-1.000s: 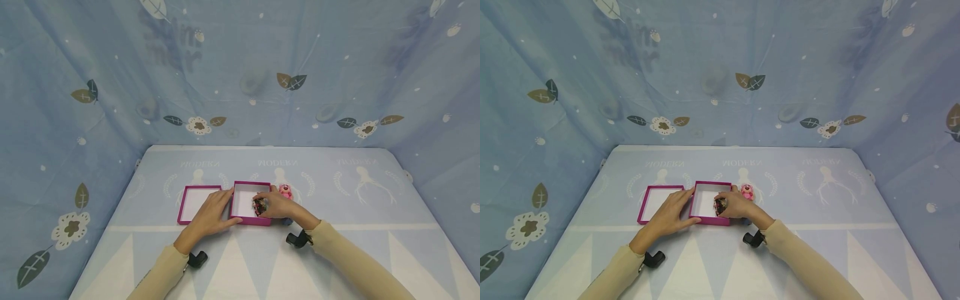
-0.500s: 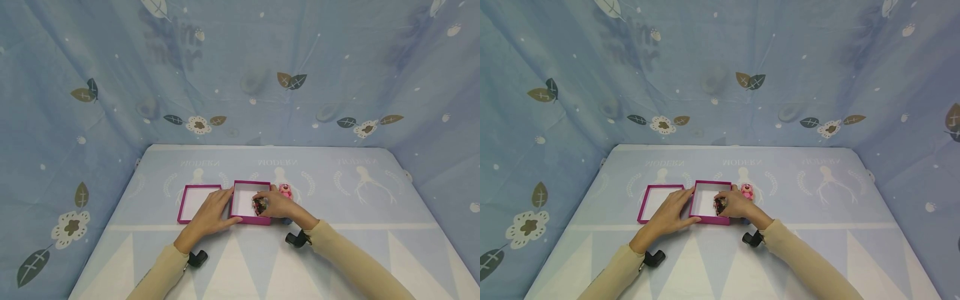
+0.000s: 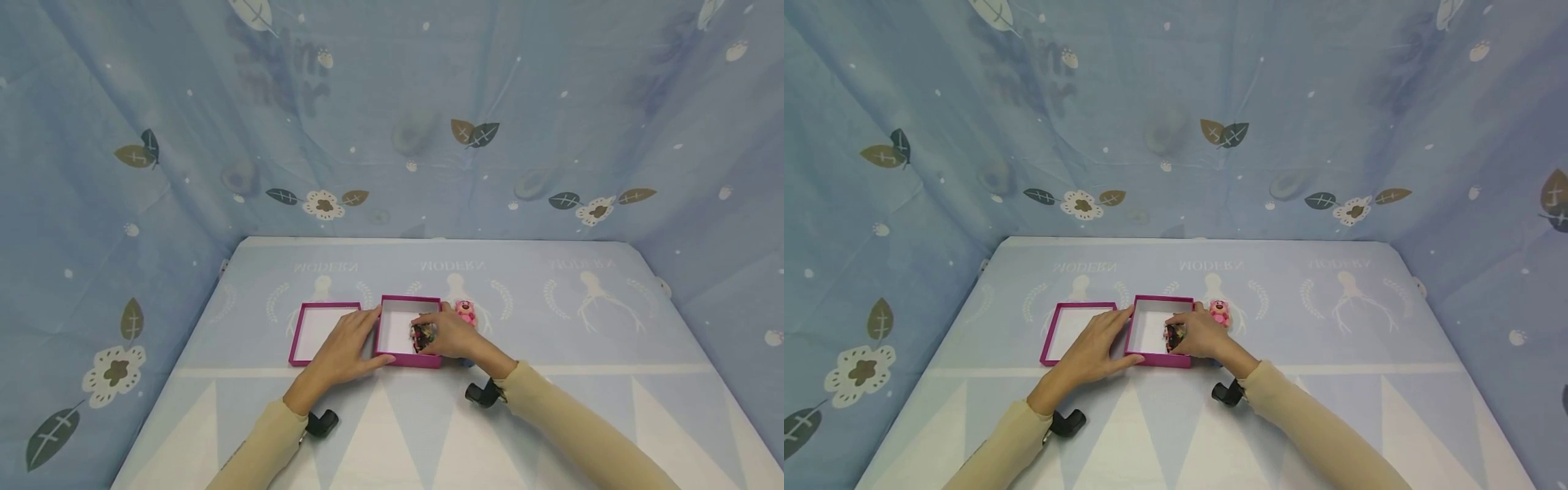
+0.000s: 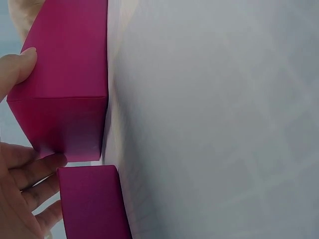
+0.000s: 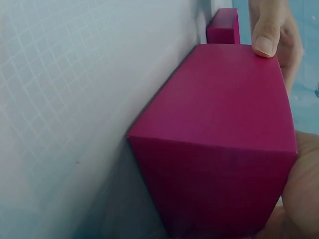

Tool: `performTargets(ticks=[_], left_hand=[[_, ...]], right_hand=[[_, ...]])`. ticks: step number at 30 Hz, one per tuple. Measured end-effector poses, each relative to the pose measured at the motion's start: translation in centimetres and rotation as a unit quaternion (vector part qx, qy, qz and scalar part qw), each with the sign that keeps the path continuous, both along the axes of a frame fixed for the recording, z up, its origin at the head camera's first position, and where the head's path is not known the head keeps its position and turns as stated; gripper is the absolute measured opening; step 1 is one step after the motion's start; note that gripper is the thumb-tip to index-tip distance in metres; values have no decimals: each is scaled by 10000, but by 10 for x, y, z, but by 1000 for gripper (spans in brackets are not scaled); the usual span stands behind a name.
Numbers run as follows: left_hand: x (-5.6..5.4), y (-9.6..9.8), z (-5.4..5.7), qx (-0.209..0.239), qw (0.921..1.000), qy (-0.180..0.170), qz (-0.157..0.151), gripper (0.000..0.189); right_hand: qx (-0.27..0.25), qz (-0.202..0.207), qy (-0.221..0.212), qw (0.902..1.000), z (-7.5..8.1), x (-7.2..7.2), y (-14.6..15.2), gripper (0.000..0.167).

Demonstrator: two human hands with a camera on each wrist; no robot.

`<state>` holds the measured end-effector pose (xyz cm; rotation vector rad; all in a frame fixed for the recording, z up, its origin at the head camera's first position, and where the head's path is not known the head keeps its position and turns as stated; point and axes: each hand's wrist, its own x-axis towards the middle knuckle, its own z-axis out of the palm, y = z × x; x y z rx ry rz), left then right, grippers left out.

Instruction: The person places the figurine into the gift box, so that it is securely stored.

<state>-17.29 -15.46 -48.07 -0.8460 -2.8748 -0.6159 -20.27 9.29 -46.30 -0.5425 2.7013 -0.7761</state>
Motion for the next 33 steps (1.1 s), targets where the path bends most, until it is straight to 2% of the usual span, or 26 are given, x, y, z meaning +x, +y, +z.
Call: performTargets(ticks=[7,24,33], left_hand=[[-2,0,0,24,10000,39,-7,98],[-4,-1,1,-2,9999,105,-32,98],[0,-1,0,-9,10000,14,-5,97]], right_hand=[[1,-105,-224,9997,4,-1,-2,56],[274,130,-137,9994,9,-6,-2,58],[291,137,-225,9992,8,-3,-1,58]])
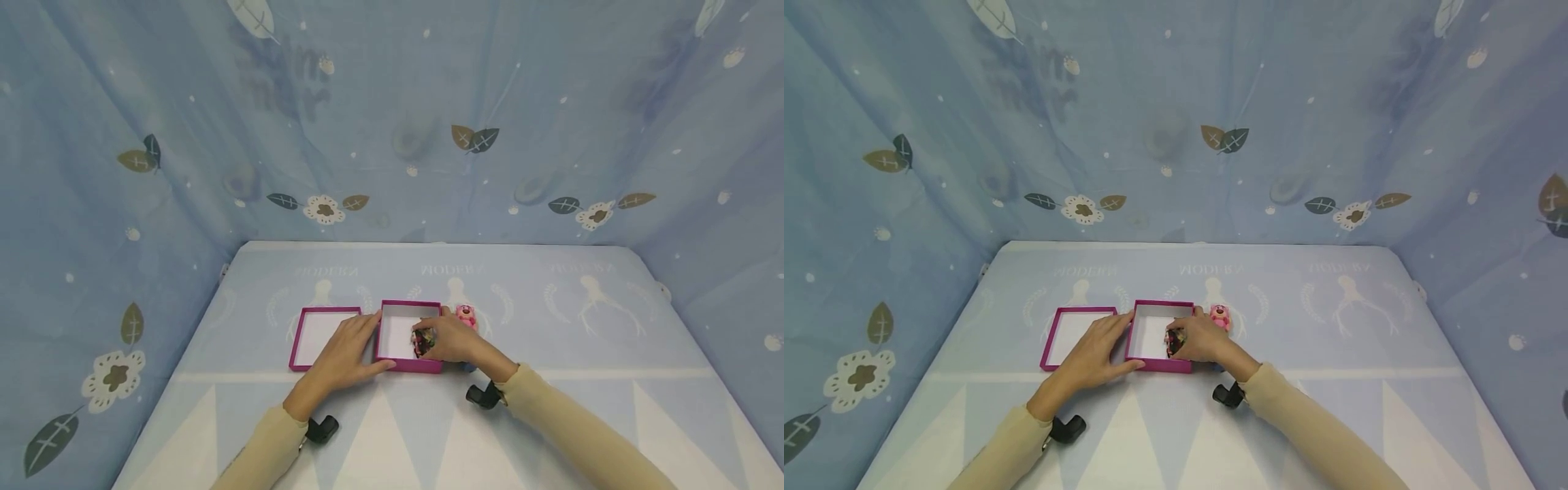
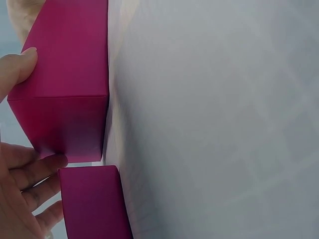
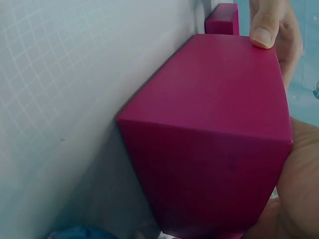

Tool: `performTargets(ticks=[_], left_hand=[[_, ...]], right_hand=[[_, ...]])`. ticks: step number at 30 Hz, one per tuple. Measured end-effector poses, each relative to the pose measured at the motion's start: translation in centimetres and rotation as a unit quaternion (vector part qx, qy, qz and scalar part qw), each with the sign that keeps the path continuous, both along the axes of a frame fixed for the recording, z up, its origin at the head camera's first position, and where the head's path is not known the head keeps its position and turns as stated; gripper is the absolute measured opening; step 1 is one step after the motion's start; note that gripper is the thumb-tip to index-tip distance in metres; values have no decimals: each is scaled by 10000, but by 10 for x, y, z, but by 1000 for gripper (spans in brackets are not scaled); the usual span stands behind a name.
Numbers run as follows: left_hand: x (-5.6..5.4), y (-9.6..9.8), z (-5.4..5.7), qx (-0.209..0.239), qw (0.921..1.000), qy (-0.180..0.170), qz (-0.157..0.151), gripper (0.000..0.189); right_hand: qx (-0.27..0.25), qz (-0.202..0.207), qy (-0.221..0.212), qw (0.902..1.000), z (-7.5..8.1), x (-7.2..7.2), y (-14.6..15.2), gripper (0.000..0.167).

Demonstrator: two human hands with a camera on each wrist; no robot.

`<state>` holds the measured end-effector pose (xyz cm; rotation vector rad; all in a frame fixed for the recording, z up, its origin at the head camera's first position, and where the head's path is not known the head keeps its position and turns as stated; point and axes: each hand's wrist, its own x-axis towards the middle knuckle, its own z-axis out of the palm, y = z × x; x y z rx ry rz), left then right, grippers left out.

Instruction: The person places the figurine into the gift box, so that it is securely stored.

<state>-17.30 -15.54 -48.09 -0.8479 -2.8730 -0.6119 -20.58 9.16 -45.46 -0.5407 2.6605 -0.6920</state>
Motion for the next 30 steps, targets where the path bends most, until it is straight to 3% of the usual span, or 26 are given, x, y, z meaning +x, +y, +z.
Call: performTargets(ticks=[7,23,30], left_hand=[[-1,0,-2,-5,9998,201,-61,97],[-1,0,-2,-13,9999,128,-43,97],[0,-1,-2,-17,9999,108,-18,98]], right_hand=[[-12,16,82,10000,-3,0,1,59],[-198,244,3,9995,-2,-1,5,52],[-292,111,79,9995,-4,-1,1,54]])
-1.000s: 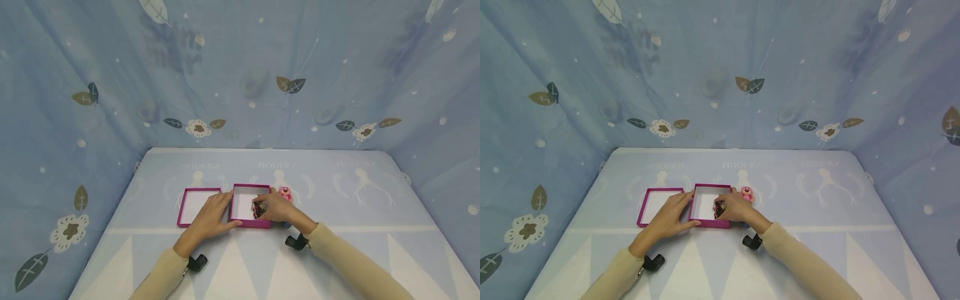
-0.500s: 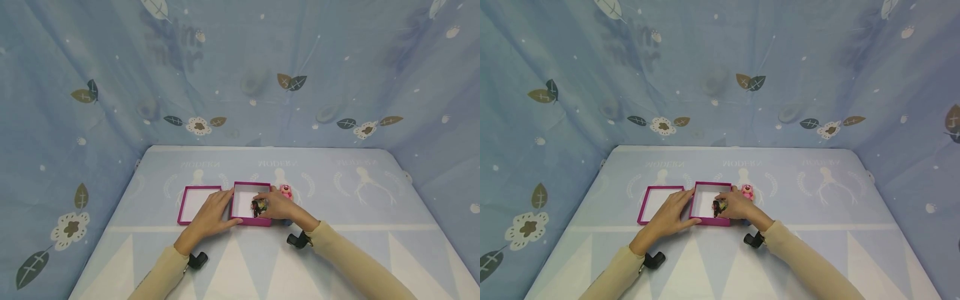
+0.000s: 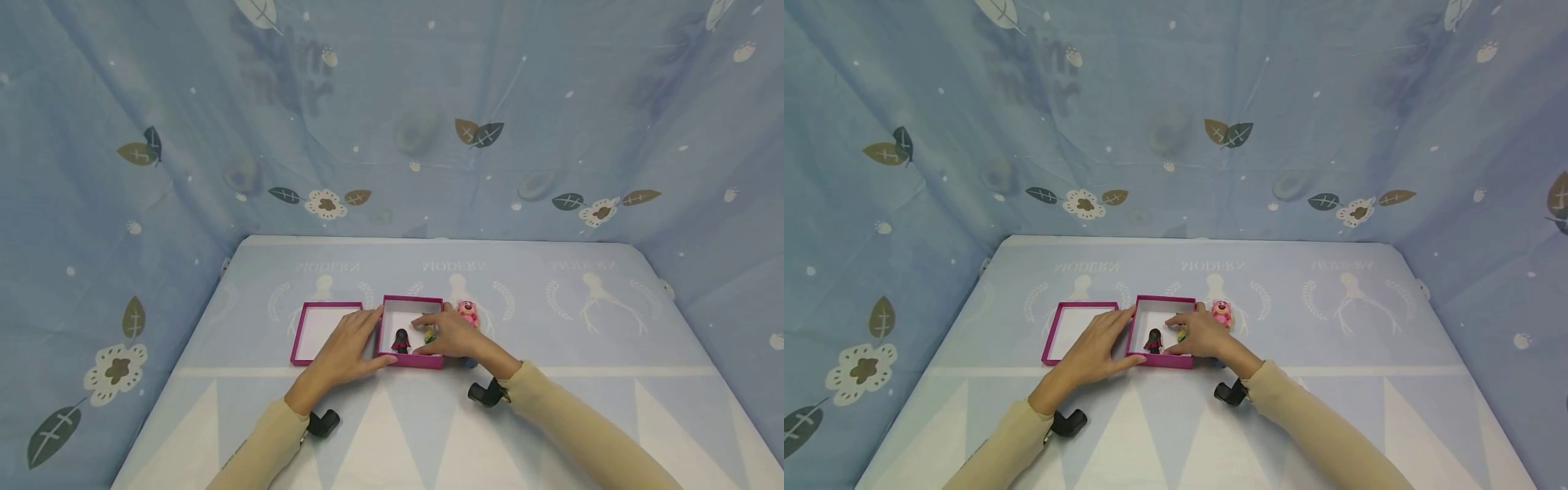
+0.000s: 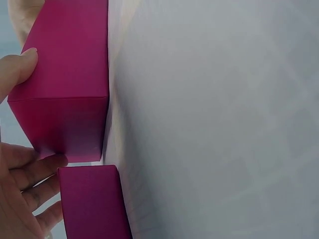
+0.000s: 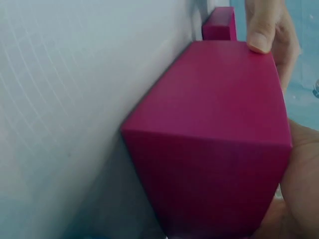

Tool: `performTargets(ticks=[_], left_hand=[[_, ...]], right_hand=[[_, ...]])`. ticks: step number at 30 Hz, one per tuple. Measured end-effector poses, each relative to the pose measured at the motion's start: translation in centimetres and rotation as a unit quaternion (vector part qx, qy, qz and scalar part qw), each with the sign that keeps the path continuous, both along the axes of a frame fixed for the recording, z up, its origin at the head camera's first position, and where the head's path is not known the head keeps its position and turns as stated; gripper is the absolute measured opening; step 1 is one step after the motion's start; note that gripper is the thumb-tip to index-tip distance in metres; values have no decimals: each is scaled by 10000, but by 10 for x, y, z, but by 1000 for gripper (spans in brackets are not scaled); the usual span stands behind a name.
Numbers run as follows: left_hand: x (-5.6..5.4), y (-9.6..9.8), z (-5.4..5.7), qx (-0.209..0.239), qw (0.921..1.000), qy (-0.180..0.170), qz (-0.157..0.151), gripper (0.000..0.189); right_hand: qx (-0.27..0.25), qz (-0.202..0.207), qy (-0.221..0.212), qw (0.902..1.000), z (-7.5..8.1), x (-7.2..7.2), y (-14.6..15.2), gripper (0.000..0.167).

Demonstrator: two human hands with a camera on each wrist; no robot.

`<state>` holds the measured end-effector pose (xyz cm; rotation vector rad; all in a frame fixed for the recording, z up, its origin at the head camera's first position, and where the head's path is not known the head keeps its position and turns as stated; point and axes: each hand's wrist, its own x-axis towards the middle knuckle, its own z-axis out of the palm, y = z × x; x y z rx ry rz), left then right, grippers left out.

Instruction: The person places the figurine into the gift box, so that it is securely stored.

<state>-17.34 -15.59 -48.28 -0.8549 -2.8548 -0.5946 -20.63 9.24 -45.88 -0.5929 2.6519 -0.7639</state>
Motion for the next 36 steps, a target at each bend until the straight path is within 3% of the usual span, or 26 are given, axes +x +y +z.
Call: performTargets(ticks=[14,29,36], left_hand=[[0,0,0,11,10000,60,-33,97],[0,0,-1,-31,9999,91,-31,97],[0,0,-1,-6,10000,55,-22,97]], right_hand=[[-230,39,240,9994,-7,0,1,61],[-179,-259,489,9983,-10,3,-3,65],[-530,-400,157,9977,-1,5,1,73]])
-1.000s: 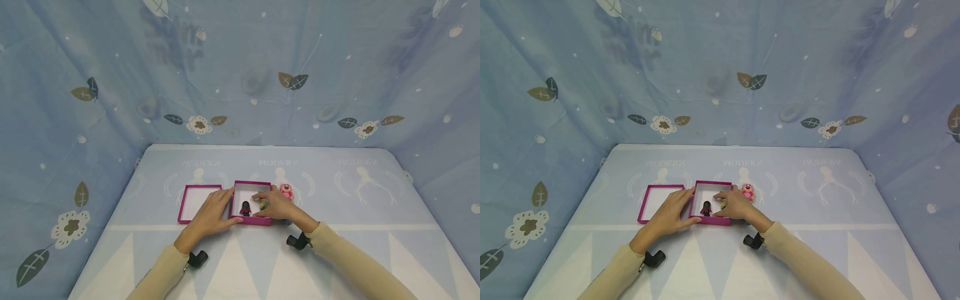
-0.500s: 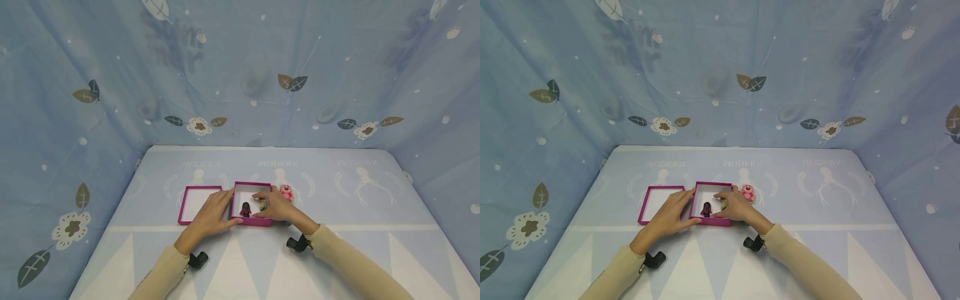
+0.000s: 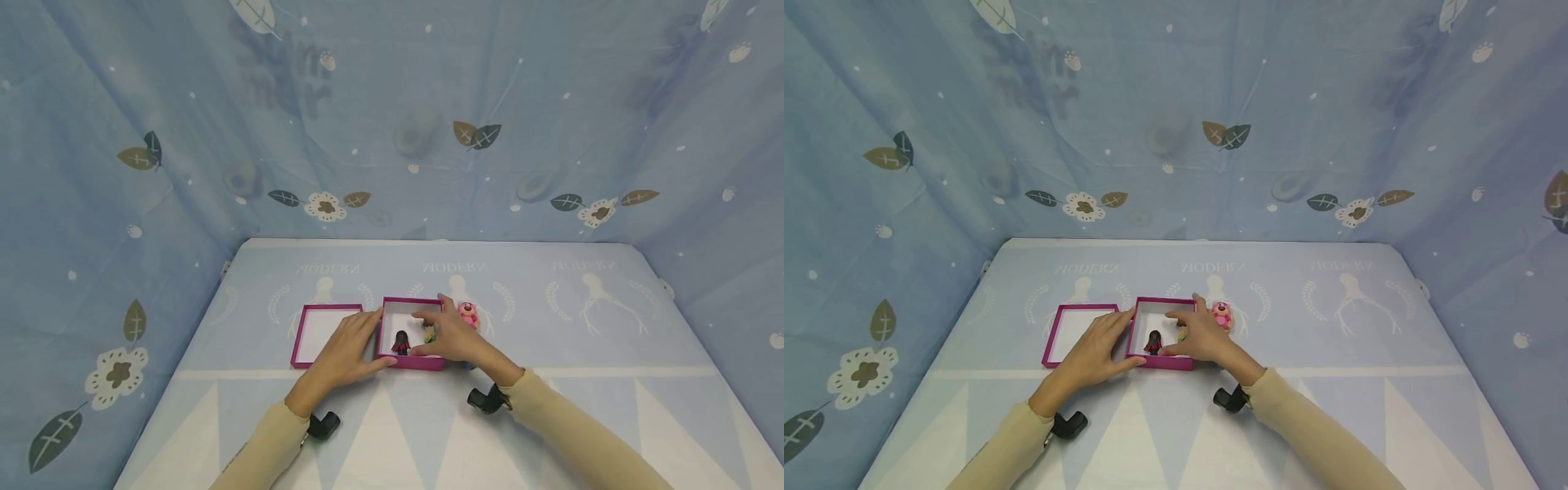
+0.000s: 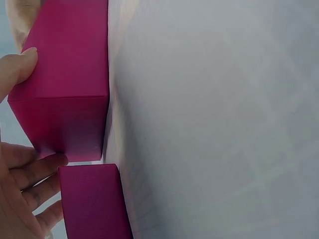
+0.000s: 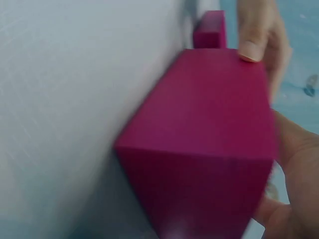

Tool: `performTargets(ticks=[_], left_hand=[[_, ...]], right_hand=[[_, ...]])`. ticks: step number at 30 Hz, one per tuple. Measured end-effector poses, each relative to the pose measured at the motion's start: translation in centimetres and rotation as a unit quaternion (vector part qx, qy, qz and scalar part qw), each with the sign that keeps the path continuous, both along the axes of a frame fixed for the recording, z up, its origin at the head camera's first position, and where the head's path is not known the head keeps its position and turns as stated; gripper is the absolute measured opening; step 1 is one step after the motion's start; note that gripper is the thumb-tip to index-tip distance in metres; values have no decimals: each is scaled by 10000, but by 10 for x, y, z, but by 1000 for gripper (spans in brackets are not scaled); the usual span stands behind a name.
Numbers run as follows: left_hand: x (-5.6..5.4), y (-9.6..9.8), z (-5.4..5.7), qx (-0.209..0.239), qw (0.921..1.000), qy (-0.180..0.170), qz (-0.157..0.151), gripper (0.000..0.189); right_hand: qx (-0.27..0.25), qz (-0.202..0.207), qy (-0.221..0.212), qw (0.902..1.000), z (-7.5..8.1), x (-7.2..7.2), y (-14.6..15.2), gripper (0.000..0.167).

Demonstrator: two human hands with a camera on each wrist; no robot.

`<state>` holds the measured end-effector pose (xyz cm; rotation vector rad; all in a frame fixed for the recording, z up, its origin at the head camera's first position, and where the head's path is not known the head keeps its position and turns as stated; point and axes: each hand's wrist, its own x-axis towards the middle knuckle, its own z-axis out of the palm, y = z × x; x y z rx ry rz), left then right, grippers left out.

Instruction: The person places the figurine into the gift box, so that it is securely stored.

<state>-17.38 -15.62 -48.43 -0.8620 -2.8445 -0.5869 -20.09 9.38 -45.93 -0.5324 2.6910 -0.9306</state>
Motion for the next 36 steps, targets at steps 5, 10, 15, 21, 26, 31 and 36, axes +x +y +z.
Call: performTargets(ticks=[5,10,15,21,26,31,36], left_hand=[[0,0,0,-21,10000,27,14,97],[0,0,0,-8,10000,5,2,98],[1,0,0,78,10000,-1,1,98],[1,0,0,123,9999,-50,-2,98],[1,-1,0,149,9999,-6,-6,98],[1,-1,0,197,9998,-17,-12,98],[1,0,0,177,9998,-39,-15,98]], right_hand=[[-438,-171,-298,9984,19,3,17,77],[-615,-397,-282,9969,31,4,40,80],[-611,-434,-189,9970,34,5,58,80],[-545,-652,-83,9964,36,5,75,79],[-560,-719,-169,9957,35,2,82,82],[-548,-732,-239,9955,29,-8,91,77],[-506,-720,-254,9958,22,-21,100,76]])
